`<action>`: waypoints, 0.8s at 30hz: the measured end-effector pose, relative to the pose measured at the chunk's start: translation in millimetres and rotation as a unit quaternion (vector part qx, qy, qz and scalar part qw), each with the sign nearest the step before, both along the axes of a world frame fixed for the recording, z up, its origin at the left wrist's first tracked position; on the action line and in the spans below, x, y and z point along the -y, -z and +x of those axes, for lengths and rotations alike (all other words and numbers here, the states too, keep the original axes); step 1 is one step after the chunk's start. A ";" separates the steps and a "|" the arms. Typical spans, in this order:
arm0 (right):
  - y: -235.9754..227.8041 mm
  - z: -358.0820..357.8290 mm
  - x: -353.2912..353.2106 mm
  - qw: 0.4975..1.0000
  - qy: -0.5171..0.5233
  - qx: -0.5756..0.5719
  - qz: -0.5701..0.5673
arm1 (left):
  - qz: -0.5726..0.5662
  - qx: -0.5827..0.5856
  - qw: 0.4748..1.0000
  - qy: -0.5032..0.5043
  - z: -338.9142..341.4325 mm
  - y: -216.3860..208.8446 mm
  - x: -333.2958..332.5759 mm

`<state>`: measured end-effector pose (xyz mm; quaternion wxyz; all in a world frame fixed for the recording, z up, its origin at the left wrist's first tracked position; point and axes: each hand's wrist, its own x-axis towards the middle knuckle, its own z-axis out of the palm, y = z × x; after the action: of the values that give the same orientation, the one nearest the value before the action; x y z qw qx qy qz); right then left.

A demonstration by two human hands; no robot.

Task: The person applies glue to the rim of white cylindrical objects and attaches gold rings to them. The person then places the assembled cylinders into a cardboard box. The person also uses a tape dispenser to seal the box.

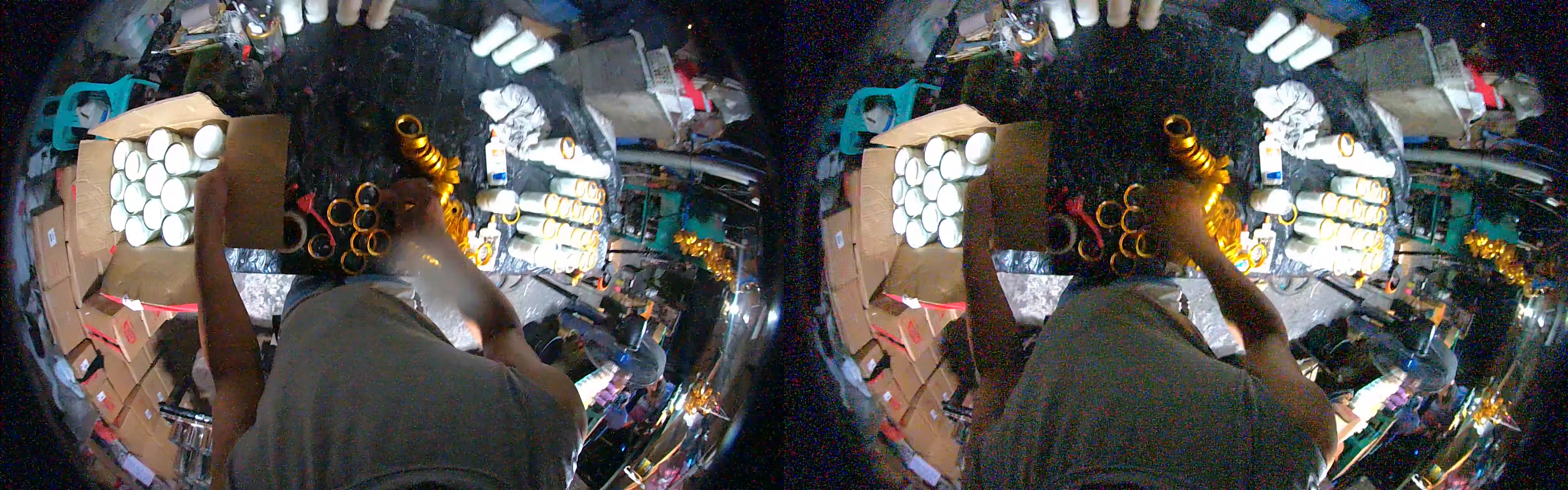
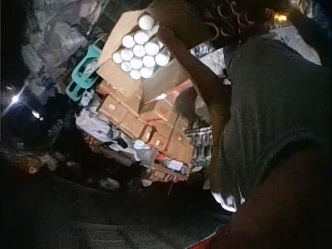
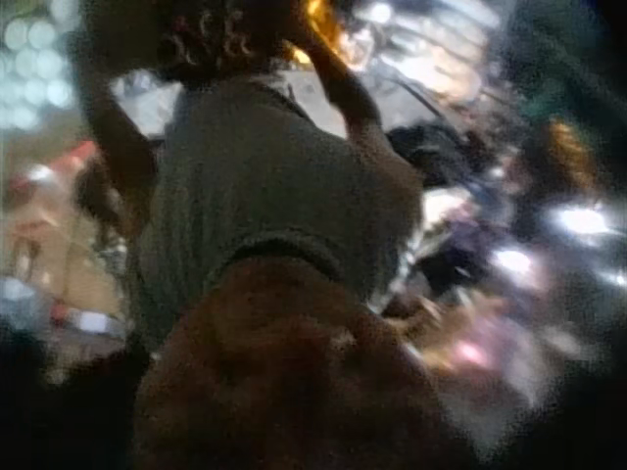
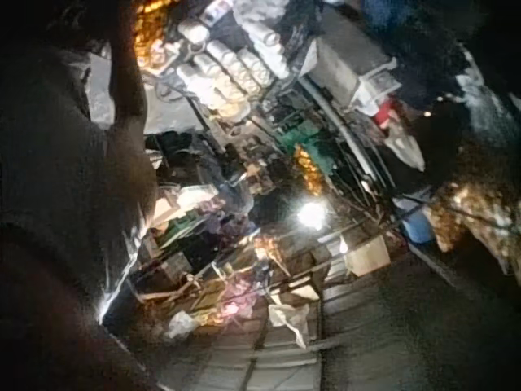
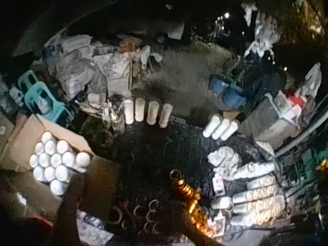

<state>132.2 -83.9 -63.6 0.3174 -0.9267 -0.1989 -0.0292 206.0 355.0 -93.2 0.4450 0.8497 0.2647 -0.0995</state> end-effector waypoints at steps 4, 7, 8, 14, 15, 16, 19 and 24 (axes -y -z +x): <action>-19.9 -30.6 43.8 0.968 0.163 -0.184 0.048 | 0.256 0.164 0.947 0.103 -57.9 -46.3 54.9; 7.2 -43.9 72.3 0.979 0.157 -0.119 0.059 | 0.306 0.208 0.920 0.131 -91.5 -79.4 92.6; 4.9 -45.5 81.2 0.984 0.165 -0.068 0.026 | 0.278 0.197 0.931 0.129 -95.9 -85.0 106.3; -13.7 -17.8 184.5 0.923 0.376 -0.075 -0.015 | 0.266 0.153 0.948 0.084 -112.3 -98.9 135.3; -14.5 1.0 192.0 0.932 0.356 -0.058 -0.024 | 0.278 0.124 0.949 0.082 -112.2 -98.1 128.7; -22.7 27.5 185.8 0.949 0.314 -0.032 -0.017 | 0.286 0.134 0.945 0.087 -113.9 -97.5 129.6; 0.9 126.9 161.2 0.957 0.203 -0.043 0.202 | 0.321 0.174 0.925 0.109 -121.4 -105.0 144.2; 34.1 328.4 80.7 0.957 0.123 0.041 0.260 | 0.293 0.138 0.941 0.103 -170.5 -129.1 168.6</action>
<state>460.6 -164.6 -97.8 0.5332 -0.8274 -0.0821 -0.1564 35.5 186.4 35.9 0.1960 0.9705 0.1293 0.0553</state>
